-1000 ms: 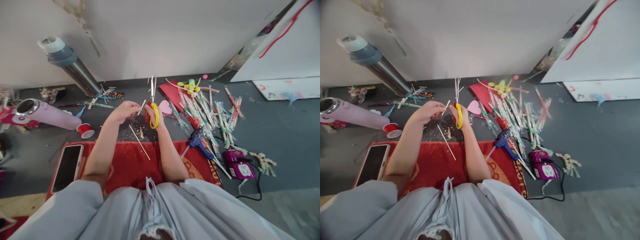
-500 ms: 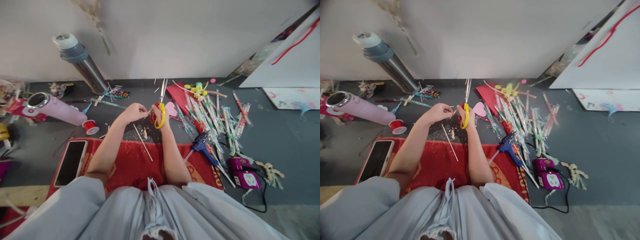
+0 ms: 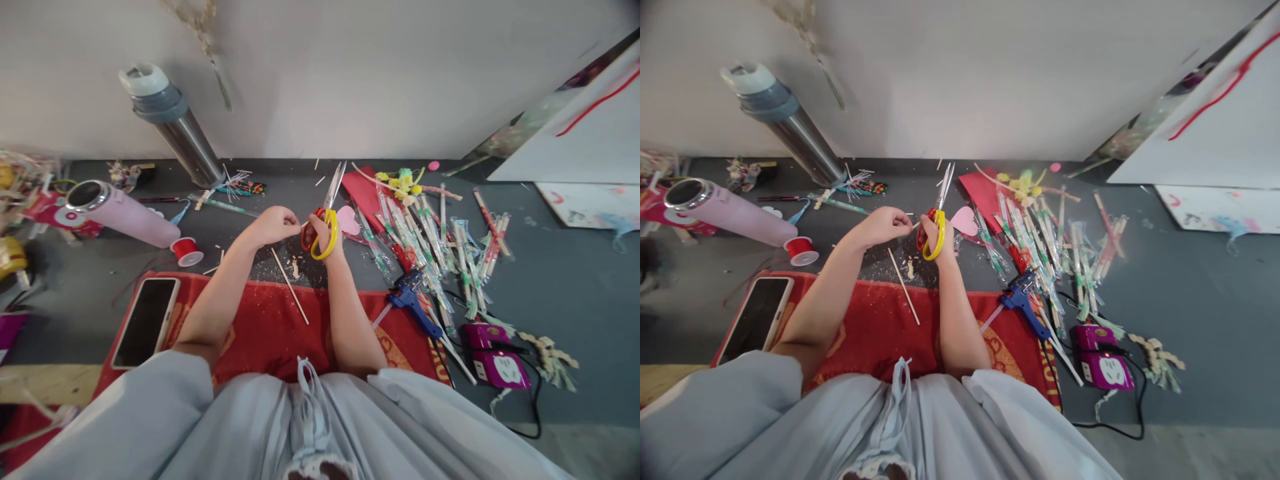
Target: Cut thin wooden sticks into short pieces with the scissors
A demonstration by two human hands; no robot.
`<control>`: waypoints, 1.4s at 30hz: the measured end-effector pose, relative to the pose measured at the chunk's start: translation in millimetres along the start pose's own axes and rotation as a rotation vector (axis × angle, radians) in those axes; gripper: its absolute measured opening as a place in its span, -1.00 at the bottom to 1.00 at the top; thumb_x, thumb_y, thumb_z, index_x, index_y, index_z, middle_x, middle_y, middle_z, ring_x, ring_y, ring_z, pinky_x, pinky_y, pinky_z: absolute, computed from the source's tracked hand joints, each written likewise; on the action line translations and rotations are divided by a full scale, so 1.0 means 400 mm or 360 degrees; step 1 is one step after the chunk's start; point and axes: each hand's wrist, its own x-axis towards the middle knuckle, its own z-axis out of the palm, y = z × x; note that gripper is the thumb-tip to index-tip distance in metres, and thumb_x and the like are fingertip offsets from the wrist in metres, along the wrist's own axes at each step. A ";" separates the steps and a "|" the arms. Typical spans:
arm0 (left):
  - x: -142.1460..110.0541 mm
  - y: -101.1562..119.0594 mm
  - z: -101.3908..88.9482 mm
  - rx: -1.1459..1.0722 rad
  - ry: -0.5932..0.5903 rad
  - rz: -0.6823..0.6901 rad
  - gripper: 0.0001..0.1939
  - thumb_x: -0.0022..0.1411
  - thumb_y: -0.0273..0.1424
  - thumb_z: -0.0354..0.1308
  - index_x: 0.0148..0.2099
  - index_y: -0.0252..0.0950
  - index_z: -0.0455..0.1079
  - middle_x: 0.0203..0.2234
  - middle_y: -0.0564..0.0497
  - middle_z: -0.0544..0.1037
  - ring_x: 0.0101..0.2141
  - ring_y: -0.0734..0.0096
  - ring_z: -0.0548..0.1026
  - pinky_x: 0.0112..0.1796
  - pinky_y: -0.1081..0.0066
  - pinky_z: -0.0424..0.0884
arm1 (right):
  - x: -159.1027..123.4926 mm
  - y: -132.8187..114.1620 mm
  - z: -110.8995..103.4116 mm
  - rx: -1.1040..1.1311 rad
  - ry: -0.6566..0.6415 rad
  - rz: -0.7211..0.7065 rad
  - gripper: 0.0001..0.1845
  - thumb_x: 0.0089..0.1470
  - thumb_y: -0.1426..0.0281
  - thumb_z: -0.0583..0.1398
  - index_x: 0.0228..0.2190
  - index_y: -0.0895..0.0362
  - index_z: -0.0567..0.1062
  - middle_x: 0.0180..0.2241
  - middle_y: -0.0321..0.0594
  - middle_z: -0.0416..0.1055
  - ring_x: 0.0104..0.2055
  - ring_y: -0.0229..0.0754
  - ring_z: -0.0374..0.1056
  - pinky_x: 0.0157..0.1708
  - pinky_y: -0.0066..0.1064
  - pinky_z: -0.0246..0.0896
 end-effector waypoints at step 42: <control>0.091 -0.224 -0.174 0.0873 0.0817 -0.0877 -0.63 0.28 -0.29 -0.02 -0.05 -0.38 0.50 -0.10 -0.29 0.56 -0.05 0.00 0.50 -0.02 0.19 0.37 | -0.019 -0.012 -0.003 -0.0879 0.0253 -0.0031 -0.62 -0.10 0.03 0.22 -0.55 0.08 0.35 -0.60 -0.34 0.30 -0.53 -0.28 0.13 -0.43 -0.44 0.02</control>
